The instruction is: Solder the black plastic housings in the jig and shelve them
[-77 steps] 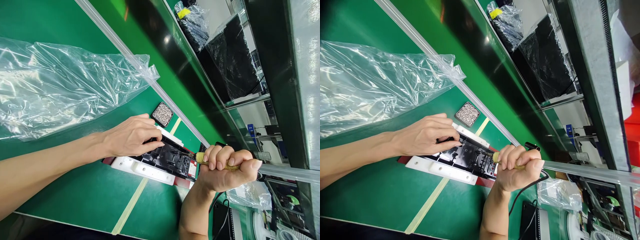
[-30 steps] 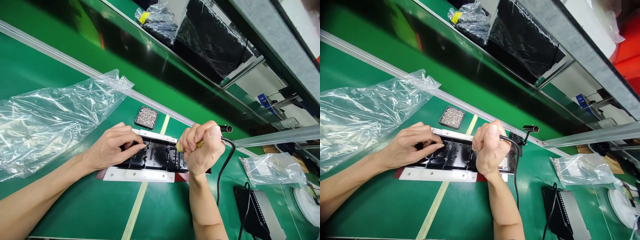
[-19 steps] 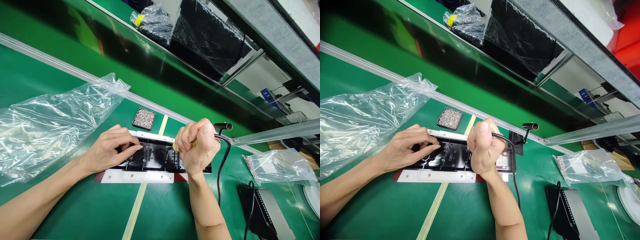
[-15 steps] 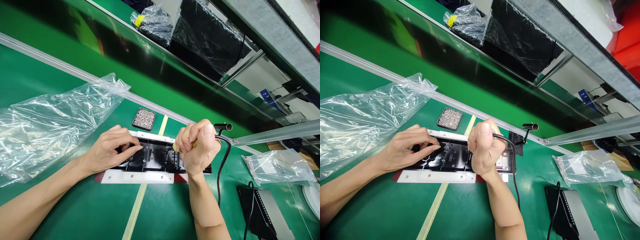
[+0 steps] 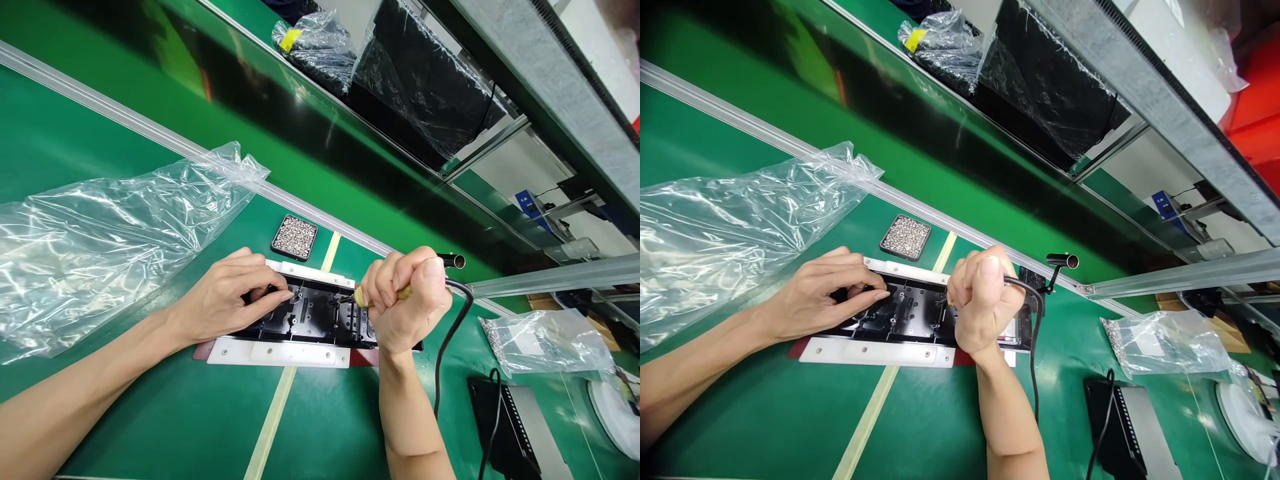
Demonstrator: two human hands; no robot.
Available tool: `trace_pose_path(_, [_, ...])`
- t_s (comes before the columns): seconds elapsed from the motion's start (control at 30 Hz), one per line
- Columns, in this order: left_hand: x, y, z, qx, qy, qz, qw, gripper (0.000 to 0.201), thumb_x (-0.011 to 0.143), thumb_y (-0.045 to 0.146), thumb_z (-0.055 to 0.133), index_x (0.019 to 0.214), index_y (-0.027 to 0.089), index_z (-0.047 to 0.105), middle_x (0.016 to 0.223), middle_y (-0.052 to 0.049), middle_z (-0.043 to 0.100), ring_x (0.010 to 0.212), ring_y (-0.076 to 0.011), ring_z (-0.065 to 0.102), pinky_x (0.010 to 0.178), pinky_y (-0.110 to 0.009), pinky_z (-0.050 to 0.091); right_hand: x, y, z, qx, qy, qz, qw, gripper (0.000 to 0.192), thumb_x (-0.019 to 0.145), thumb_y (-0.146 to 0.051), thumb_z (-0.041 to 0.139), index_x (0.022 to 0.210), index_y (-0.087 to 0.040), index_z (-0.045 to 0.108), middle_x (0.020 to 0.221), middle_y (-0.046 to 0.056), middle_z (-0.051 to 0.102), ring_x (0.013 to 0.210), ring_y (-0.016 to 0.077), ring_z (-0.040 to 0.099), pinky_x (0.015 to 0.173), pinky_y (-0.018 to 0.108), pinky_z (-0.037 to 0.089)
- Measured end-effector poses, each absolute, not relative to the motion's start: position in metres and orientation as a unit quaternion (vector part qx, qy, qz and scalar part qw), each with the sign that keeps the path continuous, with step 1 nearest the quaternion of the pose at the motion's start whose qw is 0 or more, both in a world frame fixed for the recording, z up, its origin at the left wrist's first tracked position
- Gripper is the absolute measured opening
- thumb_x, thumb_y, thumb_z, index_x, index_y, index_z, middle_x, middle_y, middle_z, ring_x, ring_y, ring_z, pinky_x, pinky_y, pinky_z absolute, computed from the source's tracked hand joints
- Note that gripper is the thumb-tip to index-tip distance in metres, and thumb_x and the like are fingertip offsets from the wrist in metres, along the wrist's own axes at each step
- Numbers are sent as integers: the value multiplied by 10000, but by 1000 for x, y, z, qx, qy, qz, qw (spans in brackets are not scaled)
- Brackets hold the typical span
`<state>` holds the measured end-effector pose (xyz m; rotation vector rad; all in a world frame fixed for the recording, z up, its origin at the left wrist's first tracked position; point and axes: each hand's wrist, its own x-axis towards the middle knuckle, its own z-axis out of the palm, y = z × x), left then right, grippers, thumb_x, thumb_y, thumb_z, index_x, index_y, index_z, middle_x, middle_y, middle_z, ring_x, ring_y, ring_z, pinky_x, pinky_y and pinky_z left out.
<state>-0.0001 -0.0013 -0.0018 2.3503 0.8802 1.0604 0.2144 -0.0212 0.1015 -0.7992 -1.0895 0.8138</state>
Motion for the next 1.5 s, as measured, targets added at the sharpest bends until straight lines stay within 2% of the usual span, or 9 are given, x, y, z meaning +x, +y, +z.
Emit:
trace_pose_path(0.93, [1, -2, -1, 844, 307, 392, 199, 37, 953, 228, 678, 948, 192, 673, 621, 54, 502, 630, -122, 478, 700, -330, 332, 216, -20, 105, -369, -487, 365, 703, 439, 963, -391, 528, 592, -193, 403, 432, -82, 297, 341, 45, 260, 318, 183, 286])
trace_pose_path(1.5, [1, -1, -1, 844, 305, 393, 198, 45, 944, 224, 699, 935, 190, 671, 634, 56, 508, 620, -109, 475, 689, -321, 320, 216, -20, 106, -372, -481, 369, 703, 445, 963, -399, 536, 589, -198, 402, 431, -85, 281, 340, 44, 243, 313, 183, 271])
